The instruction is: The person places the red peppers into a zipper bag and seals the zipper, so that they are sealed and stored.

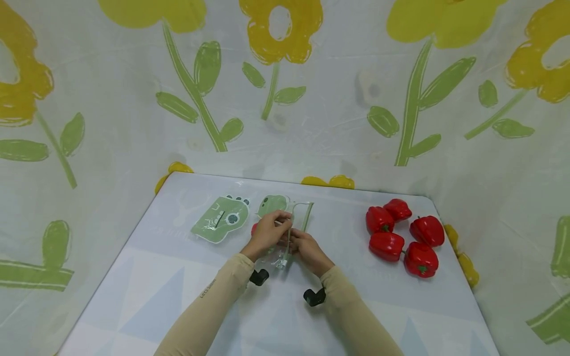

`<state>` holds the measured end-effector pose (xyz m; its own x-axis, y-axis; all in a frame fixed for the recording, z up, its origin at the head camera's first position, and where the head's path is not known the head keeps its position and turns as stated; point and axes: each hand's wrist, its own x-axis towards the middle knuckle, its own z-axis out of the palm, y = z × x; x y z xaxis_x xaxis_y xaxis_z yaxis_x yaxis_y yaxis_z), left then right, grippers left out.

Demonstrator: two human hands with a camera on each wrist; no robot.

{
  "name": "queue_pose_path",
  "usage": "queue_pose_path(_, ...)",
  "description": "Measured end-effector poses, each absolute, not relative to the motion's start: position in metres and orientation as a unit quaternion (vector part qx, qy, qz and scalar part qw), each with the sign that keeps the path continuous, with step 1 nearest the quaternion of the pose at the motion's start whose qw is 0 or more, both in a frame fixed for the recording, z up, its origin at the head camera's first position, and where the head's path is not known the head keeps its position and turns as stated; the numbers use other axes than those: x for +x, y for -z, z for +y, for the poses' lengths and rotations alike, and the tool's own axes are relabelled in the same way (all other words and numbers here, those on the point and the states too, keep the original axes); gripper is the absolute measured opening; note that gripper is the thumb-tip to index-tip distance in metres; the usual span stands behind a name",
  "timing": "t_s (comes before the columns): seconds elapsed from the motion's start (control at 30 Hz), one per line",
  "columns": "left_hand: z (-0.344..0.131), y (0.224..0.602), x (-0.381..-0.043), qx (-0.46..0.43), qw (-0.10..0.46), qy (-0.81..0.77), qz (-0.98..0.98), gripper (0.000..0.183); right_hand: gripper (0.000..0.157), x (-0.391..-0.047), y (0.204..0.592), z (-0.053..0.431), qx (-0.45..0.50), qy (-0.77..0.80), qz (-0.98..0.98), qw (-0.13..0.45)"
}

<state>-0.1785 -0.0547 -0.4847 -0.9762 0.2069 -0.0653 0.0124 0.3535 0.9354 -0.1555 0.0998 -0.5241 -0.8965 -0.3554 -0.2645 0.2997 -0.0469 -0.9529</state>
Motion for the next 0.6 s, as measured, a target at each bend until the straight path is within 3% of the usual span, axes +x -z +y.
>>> queue_pose_path(0.1,-0.055,0.485,-0.179,0.066,0.085,-0.560,0.822,0.029,0.046,-0.158,0.525,0.099,-0.020,0.727,0.650,0.221)
queue_pose_path(0.6,-0.058,0.486,-0.179,0.049,0.101,-0.587,0.802,0.028,0.040,-0.149,0.507,0.138,-0.040,0.702,0.704,0.095)
